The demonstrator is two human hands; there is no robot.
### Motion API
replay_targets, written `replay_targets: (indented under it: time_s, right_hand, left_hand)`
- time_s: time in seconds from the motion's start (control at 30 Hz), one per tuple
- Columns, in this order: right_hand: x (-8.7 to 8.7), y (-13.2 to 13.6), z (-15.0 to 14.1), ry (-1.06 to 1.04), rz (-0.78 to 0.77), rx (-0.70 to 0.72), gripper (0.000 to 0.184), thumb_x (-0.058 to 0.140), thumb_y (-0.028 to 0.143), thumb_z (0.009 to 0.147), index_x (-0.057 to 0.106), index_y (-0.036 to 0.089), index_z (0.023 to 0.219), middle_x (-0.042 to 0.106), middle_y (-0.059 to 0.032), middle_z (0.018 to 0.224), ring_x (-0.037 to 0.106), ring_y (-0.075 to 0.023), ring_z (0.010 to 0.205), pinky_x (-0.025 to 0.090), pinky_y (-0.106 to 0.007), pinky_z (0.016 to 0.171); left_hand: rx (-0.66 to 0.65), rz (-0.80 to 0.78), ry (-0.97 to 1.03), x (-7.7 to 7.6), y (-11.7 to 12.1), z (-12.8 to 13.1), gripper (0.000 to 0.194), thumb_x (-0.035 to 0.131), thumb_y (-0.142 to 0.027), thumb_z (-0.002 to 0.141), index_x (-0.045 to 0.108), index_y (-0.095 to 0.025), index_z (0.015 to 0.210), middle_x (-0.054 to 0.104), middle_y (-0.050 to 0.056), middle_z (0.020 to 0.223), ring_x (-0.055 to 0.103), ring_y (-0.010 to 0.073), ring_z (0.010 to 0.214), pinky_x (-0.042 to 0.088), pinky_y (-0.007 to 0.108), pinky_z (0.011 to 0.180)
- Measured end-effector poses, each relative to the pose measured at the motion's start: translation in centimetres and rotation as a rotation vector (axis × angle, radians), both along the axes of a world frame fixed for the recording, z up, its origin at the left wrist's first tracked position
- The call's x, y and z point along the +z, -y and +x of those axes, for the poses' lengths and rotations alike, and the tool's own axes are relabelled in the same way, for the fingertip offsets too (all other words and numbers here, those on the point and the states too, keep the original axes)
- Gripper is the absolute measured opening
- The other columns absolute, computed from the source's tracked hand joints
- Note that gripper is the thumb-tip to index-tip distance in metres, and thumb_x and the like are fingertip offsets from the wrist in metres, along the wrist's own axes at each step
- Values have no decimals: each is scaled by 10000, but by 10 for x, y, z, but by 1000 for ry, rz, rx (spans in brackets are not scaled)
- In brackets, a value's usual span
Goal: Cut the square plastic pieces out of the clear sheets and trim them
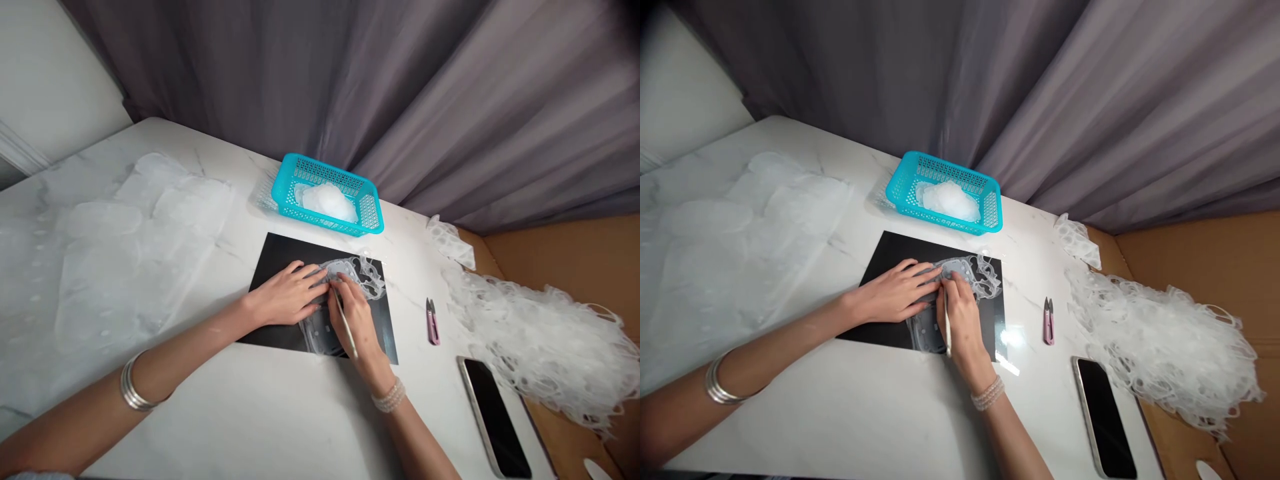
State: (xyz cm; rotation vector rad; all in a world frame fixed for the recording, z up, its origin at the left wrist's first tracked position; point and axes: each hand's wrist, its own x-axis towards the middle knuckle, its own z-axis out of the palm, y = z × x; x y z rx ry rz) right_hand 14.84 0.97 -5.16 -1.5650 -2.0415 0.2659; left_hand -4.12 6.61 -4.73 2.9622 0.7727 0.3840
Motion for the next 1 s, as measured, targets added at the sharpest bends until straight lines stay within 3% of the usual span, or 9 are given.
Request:
replay_targets:
  time_s: [0.3,0.43,0.53,0.6,0.67,0.73,0.83,0.9,1.0]
  right_hand:
    - [-19,-7,0,404,6,59,504,377,29,915,523,59,1397,571,-263,1392,553,-373,1301,492,-563,1030]
    - [-15,-10,-10,374,-11,69,526,414,-19,864,563,44,1365,597,-272,1354,581,-365,1269,506,-515,1037]
    - [-3,-17,-2,18,-66,41,480,439,16,867,647,129,1285,668,-195,1283,631,-333,1208,520,-510,1022]
    - [11,-20,26,-386,-67,-134,335,516,117,888,728,183,1138,736,-140,1148,698,-303,1085,546,-490,989]
    - [29,-19,72,-795,-12,-420,172,668,236,832,768,203,968,771,-108,995,740,-276,950,580,-442,942]
    - [43,-15,127,-902,35,-534,224,701,258,792,738,209,1007,767,-90,926,749,-250,905,629,-383,837]
    - [50,-9,189,-1236,-89,-682,339,773,142,634,719,179,966,746,-64,772,760,-217,756,655,-279,679]
    - [50,-5,201,-1391,-134,-727,430,767,82,609,709,186,1023,743,-40,774,759,-183,738,647,-222,666]
    - [55,1,179,-1451,-126,-694,486,769,62,612,694,195,1073,715,11,715,764,-168,770,637,-209,746]
  left_hand:
    - [13,6,72,-11,0,-2,366,506,-336,973,582,-166,1288,553,112,1453,461,275,1369,290,431,1143]
    - [44,4,74,-14,2,-3,430,481,-354,987,535,-161,1368,542,114,1465,450,260,1386,294,424,1151]
    - [47,-2,53,-12,3,-5,425,450,-373,1005,530,-184,1377,533,98,1477,430,254,1402,275,431,1159]
    - [47,-4,50,-10,4,-6,427,439,-382,1011,509,-217,1398,509,80,1501,426,252,1405,273,434,1158]
    - [54,-10,50,-7,4,-7,438,433,-388,1013,481,-241,1423,474,70,1529,429,251,1404,277,437,1154]
    - [57,-17,55,-5,5,-7,448,430,-393,1012,466,-250,1435,464,67,1537,434,249,1400,281,438,1154]
    - [58,-26,60,-6,4,-6,460,444,-403,1001,466,-252,1435,471,74,1531,446,254,1390,280,451,1156]
    - [53,-38,62,-8,3,-7,466,451,-403,996,464,-254,1437,475,79,1528,446,256,1389,267,472,1165]
    - [47,-69,77,-8,2,-9,463,475,-371,984,476,-263,1433,492,68,1515,428,253,1403,233,502,1188]
